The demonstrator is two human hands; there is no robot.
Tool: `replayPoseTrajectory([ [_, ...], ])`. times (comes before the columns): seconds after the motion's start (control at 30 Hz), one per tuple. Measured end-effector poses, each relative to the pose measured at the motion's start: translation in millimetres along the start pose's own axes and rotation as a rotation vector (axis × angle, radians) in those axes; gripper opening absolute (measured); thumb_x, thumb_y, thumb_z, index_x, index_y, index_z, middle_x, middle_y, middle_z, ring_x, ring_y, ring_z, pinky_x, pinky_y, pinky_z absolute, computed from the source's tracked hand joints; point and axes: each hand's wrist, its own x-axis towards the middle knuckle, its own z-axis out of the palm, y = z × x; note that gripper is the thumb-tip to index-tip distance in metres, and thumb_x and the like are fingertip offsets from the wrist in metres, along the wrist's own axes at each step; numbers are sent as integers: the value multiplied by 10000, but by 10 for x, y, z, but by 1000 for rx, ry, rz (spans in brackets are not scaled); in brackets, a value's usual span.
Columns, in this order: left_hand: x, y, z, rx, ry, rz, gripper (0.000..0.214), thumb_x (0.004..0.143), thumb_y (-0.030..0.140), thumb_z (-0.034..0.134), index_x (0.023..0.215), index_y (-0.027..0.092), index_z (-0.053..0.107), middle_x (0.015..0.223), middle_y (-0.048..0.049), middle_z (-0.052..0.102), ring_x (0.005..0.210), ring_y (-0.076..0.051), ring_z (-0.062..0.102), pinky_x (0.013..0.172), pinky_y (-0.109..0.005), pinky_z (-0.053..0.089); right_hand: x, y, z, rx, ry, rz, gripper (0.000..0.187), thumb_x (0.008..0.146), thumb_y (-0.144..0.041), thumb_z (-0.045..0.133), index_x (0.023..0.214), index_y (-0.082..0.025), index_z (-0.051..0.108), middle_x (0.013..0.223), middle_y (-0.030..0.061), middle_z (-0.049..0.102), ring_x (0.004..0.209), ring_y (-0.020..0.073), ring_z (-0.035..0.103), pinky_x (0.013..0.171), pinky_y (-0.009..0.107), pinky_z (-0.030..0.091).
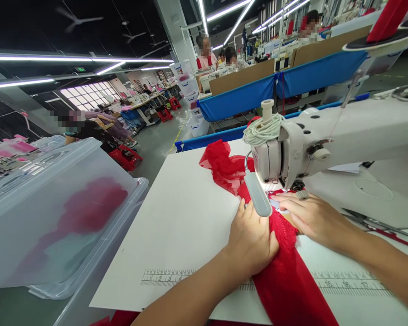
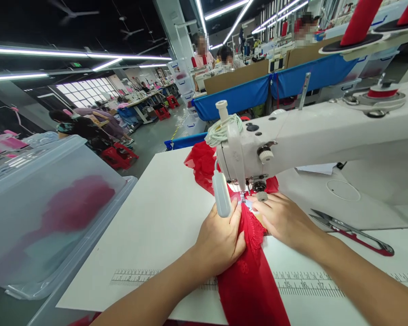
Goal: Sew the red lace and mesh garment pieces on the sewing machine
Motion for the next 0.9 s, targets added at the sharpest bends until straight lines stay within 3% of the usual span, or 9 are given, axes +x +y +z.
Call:
replayPoseTrajectory([
  [0.17,155,-140,-113,-118,-16,-171,238,806,187,512,1007,141,632,981,-138,633,943,-297,599,892,-473,561,-11,45,56,14,122,-24,286,967,-119,402,1019,-232,660,1109,52,775,947,190,732,766,308,547],
  [0.3,414,-518,-356,-146,-315,-481,492,897,123,422,1383,107,496,1293,-180,549,1209,-291,546,1045,-429,485,-38,156,181,-7,238,75,343,981,-163,371,887,-260,687,857,31,754,756,189,711,706,306,559],
  [0.4,602,-879,-483,-194,-503,-476,513,907,327,558,1408,219,529,1235,-111,598,1128,-276,624,947,-381,542,-37,238,256,-34,297,160,342,953,-188,388,933,-258,723,932,59,781,753,196,740,651,287,587],
  [0.5,806,-1231,-473,-200,-593,-457,621,747,555,739,1318,336,631,1195,-53,657,1094,-299,665,879,-376,573,-18,294,256,5,216,165,352,926,-150,407,999,-260,734,982,53,792,815,182,760,704,243,605],
  [0.6,1025,-1521,-350,-109,-510,-569,661,788,488,720,1407,297,591,1403,-118,595,1304,-379,558,1049,-485,487,11,319,202,26,107,130,382,924,-107,392,992,-246,742,938,53,784,796,157,753,703,202,593],
  [0.67,1152,-1669,-232,-34,-381,-691,613,928,403,549,1509,213,491,1575,-188,428,1456,-428,384,1172,-610,307,37,320,168,2,107,93,390,900,-93,406,1010,-239,750,981,65,780,854,173,754,747,219,598],
  [0.73,1254,-1787,-103,-1,-269,-811,603,1003,337,377,1580,162,371,1641,-227,302,1505,-455,288,1179,-707,182,63,310,152,-22,125,38,404,860,-81,444,1076,-231,752,1052,76,775,950,198,749,828,248,598],
  [0.8,1331,-1885,25,-30,-203,-874,594,1036,327,261,1602,156,317,1607,-238,368,1483,-436,354,1164,-724,207,78,294,161,-16,137,26,438,834,-61,456,1113,-226,750,1064,82,769,992,202,740,870,253,589],
  [0.9,1403,-2008,197,-126,-146,-808,550,1049,353,251,1554,212,417,1502,-158,547,1432,-323,472,1204,-606,274,64,278,202,21,139,122,448,842,-47,429,1089,-229,755,1051,94,754,1004,195,732,879,248,581],
])
